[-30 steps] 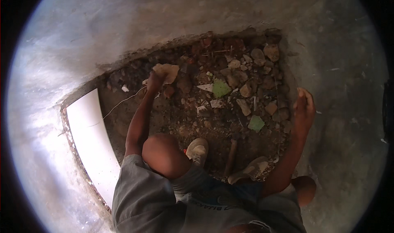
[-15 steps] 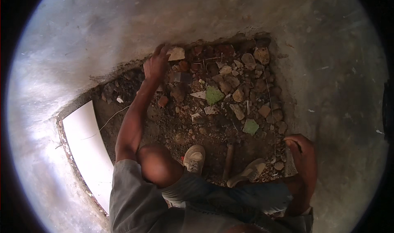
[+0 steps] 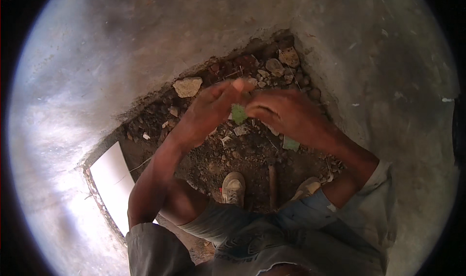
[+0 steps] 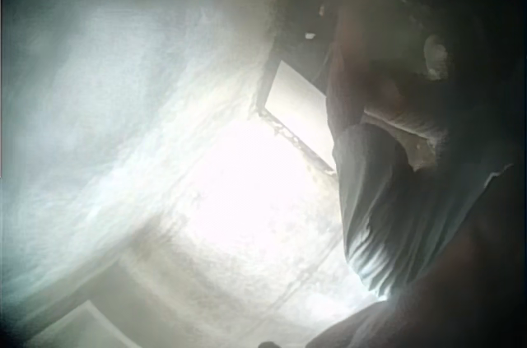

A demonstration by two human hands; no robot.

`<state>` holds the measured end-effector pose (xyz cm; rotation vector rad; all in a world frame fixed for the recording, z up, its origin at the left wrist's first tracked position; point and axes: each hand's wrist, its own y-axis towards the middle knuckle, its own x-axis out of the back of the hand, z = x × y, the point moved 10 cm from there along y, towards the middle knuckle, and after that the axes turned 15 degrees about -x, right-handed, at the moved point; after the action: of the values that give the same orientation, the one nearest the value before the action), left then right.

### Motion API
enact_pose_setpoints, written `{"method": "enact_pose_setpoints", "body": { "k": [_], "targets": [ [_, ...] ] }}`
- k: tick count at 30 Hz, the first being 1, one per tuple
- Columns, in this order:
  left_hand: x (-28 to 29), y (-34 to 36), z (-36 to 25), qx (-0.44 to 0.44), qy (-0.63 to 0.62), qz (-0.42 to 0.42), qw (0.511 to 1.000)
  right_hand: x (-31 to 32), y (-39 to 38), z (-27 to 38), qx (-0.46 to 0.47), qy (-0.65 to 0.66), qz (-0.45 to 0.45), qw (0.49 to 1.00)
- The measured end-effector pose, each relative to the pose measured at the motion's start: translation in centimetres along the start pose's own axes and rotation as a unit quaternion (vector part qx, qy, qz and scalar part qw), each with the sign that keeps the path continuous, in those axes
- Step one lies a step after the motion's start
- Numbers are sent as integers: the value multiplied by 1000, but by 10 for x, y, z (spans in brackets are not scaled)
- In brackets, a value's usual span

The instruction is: Set a guideline string and prepare the floor surface for tiling using a hammer.

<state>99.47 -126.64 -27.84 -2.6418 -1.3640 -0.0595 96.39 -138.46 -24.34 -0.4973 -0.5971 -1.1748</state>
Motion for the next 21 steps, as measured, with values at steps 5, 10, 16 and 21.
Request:
{"method": "enact_pose_setpoints", "body": {
  "k": [5,10,16,21],
  "targets": [
    [-23,-9,20,21,76,56,995,26,-6,-51,-82,51,-22,995],
    [29,3,41,-24,190,-52,980,37,-24,-113,-169,108,-7,980],
    [58,20,90,-99,333,-59,936,34,-42,-149,-223,84,50,970],
    [97,17,112,-60,403,-118,906,57,-46,-172,-316,-38,10,948]
  ]
}}
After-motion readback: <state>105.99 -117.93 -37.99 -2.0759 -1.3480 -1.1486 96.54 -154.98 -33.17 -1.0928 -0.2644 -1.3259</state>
